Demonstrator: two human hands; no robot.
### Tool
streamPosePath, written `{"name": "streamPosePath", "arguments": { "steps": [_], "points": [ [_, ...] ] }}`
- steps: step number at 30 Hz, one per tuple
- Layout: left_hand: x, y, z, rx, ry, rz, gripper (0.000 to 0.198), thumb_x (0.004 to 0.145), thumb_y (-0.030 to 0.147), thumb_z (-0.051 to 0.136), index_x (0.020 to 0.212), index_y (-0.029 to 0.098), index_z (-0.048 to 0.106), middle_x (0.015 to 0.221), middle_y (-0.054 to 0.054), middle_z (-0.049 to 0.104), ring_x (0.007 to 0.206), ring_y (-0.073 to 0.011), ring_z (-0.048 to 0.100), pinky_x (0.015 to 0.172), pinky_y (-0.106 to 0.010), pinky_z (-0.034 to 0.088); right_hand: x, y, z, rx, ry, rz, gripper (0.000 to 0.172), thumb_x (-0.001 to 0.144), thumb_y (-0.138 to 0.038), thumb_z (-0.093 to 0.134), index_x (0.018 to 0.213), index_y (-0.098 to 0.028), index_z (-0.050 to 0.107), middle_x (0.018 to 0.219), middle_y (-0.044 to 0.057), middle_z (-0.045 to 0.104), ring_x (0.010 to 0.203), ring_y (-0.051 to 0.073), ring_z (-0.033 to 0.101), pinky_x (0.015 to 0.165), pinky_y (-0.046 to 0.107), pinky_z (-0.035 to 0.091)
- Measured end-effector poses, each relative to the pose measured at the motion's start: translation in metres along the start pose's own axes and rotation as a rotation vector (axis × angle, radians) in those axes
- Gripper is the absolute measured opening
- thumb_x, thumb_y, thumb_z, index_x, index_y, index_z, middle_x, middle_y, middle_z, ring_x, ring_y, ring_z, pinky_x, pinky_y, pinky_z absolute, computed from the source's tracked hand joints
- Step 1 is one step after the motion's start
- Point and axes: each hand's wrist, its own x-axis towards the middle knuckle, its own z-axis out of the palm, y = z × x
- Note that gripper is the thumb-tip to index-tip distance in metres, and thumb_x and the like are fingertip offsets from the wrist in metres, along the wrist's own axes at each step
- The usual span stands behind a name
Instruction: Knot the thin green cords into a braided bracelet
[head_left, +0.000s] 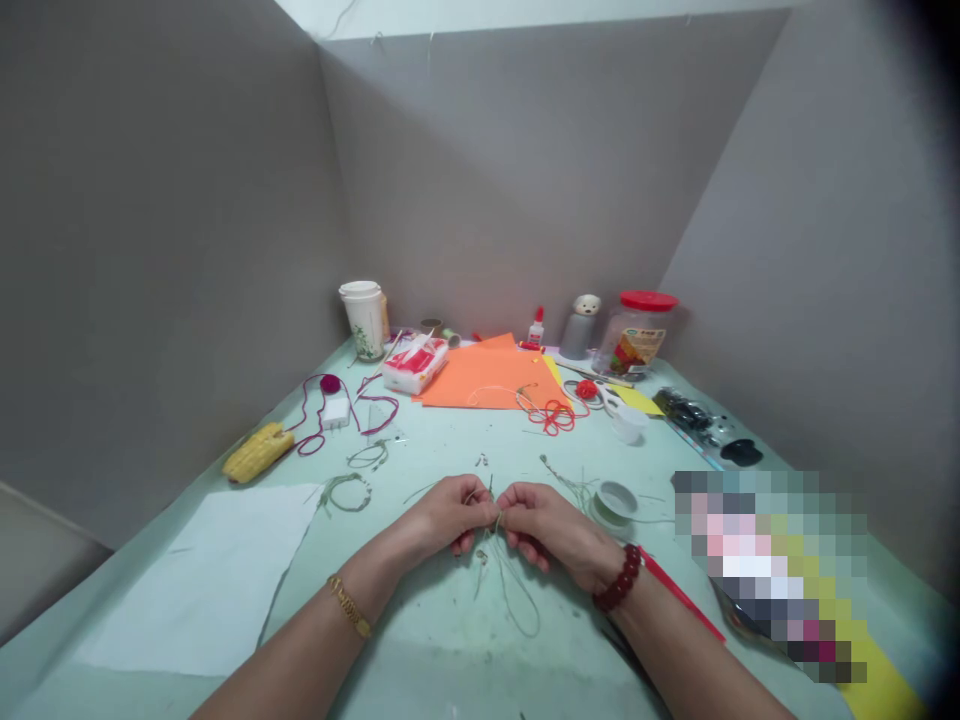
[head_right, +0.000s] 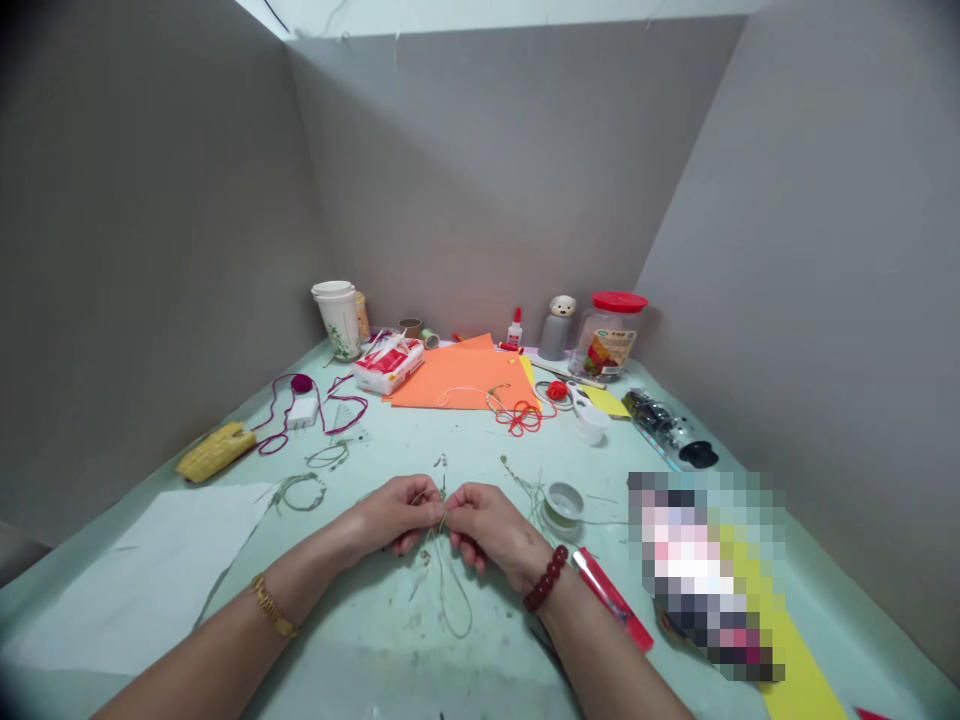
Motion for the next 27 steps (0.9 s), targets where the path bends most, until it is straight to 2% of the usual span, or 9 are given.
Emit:
{"name": "streamPosePath", "arguments": {
  "steps": [8, 12, 17, 22, 27],
  "points": [
    [0.0028, -0.0062, -0.0034, -0.009, -0.013, -0.001, 0.029, 0.075, 0.045, 0.056, 0.077, 0.017, 0.047, 0.041, 0.007, 0.044, 0.035, -0.0058, 0.038, 0.037, -0.017, 0.028, -0.0022, 0.0009, 0.0006, 0.015, 0.014, -0.027, 0.009, 0.069, -0.020, 0.050, 0.078, -0.018, 0.049, 0.054, -0.006, 0.051, 0.035, 0.004, 0.040, 0.030, 0.014, 0.028],
    [0.0031, -0.0087, -0.0064, -0.055, -0.025, 0.019, 0.028, 0.076, 0.044, 0.053, 0.077, 0.016, 0.048, 0.056, 0.003, 0.052, 0.039, -0.0043, 0.041, 0.038, -0.017, 0.030, -0.0022, -0.0004, -0.0003, -0.014, 0.026, -0.050, 0.008, 0.068, -0.020, 0.049, 0.076, -0.018, 0.048, 0.056, -0.005, 0.052, 0.035, 0.004, 0.042, 0.029, 0.014, 0.029],
    [0.0008, -0.0055, -0.0023, 0.006, 0.006, 0.025, 0.030, 0.074, 0.045, 0.057, 0.075, 0.017, 0.049, 0.052, 0.007, 0.043, 0.038, -0.0039, 0.035, 0.037, -0.018, 0.023, -0.0008, 0.0005, 0.0021, -0.027, 0.089, -0.071, 0.007, 0.069, -0.021, 0.048, 0.075, -0.018, 0.047, 0.055, -0.005, 0.052, 0.035, 0.005, 0.043, 0.029, 0.015, 0.029],
    [0.0023, -0.0059, 0.0035, 0.032, 0.051, 0.040, 0.026, 0.068, 0.038, 0.063, 0.072, 0.016, 0.051, 0.054, 0.007, 0.042, 0.040, -0.0030, 0.032, 0.037, -0.018, 0.022, -0.0008, 0.0003, 0.0038, -0.018, 0.076, -0.084, 0.008, 0.070, -0.023, 0.052, 0.073, -0.018, 0.047, 0.055, -0.005, 0.052, 0.036, 0.004, 0.042, 0.030, 0.015, 0.029],
    [0.0004, -0.0058, 0.0006, 0.028, 0.009, 0.054, 0.023, 0.068, 0.035, 0.062, 0.073, 0.016, 0.052, 0.056, 0.006, 0.042, 0.041, -0.0034, 0.034, 0.038, -0.018, 0.024, -0.0041, -0.0054, -0.0021, -0.041, 0.083, -0.095, 0.005, 0.067, -0.020, 0.052, 0.070, -0.017, 0.049, 0.051, -0.005, 0.049, 0.038, 0.006, 0.044, 0.032, 0.016, 0.031]
  ]
}}
